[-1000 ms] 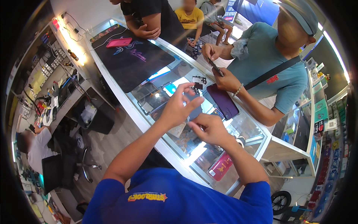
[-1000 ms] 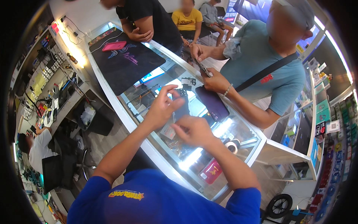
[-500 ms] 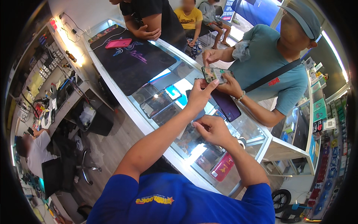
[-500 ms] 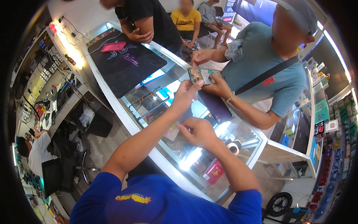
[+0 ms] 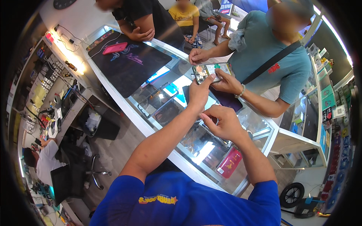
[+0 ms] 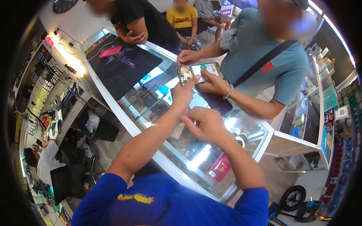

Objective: The person holds a disassembled smartphone and inspects the internal components, including the battery and motherboard. They then place the phone on the counter, handle a receipt, and retrieve a phone case from a shelf.

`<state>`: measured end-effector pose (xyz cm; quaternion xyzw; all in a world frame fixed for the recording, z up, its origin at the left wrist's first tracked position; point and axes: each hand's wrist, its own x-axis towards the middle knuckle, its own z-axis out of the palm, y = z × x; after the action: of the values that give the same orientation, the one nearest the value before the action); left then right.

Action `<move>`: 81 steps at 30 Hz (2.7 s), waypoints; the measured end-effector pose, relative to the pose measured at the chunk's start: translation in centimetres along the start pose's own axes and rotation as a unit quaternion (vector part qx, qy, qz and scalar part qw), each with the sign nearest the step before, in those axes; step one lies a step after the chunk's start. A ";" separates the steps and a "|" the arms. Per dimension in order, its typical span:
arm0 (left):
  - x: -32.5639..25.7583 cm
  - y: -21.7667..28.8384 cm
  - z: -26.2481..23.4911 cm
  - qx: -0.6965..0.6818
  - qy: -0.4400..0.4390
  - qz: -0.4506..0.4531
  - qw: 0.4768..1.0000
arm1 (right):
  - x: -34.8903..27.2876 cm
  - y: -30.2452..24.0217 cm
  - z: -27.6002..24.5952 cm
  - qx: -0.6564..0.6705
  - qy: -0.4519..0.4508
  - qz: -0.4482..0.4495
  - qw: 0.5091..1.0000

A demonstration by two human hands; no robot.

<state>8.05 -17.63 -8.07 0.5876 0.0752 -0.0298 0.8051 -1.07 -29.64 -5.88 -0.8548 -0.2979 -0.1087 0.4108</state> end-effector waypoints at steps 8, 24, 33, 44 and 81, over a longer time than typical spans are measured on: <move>-1.7 -0.2 -1.4 -0.033 0.017 0.024 0.999 | -0.6 0.1 -1.3 0.033 0.058 -0.012 0.998; -10.0 4.2 -12.1 0.014 -0.088 -0.010 0.996 | 0.2 -0.9 -2.4 -0.036 0.181 -0.002 0.983; -12.0 4.8 -14.5 0.007 -0.072 0.023 0.997 | -0.1 -1.4 -1.0 0.362 -0.018 0.231 0.903; -12.9 3.1 -10.6 -0.109 -0.008 0.077 0.991 | -1.4 -2.1 3.2 0.476 0.008 0.260 0.840; -12.7 6.7 -11.5 -0.003 -0.080 0.075 0.994 | -1.2 -2.2 1.0 0.452 -0.045 0.214 0.865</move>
<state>-4.51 -5.17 -3.19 0.5845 -0.0341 -0.0160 0.8105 -3.38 -28.37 -5.65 -0.6219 -0.1425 0.1666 0.7518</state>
